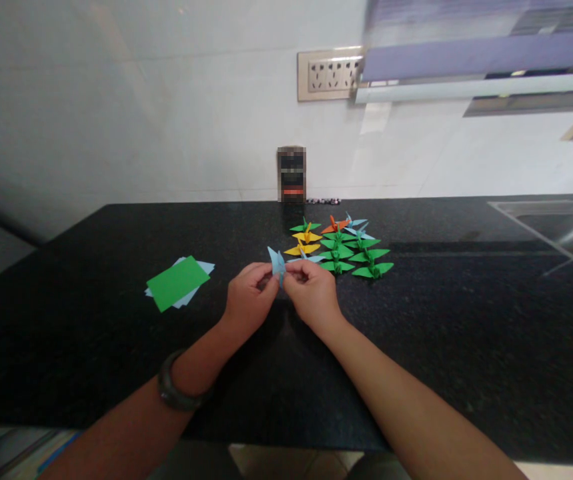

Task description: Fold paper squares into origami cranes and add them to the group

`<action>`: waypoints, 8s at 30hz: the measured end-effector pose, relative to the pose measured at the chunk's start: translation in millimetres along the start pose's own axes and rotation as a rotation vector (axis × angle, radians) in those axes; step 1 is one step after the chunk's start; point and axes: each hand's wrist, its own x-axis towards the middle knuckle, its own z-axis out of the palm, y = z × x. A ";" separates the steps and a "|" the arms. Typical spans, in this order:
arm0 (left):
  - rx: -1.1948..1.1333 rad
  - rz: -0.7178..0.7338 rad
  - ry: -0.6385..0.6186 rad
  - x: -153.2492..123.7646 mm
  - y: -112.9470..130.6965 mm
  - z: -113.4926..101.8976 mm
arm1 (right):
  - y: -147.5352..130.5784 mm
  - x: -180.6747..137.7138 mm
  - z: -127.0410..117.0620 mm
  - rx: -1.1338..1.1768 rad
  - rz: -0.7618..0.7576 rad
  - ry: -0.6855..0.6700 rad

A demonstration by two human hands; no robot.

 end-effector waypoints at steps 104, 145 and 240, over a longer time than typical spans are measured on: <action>-0.021 -0.218 -0.057 2.8 -3.5 -0.4 | 6.2 -4.2 -4.3 -0.155 -0.275 -0.097; -0.557 -0.361 -0.366 4.3 -12.4 4.1 | -4.6 6.6 -18.2 0.198 0.342 -0.274; -0.559 -0.390 -0.311 2.7 -5.7 2.6 | 2.7 15.2 -33.7 0.107 -0.120 -0.349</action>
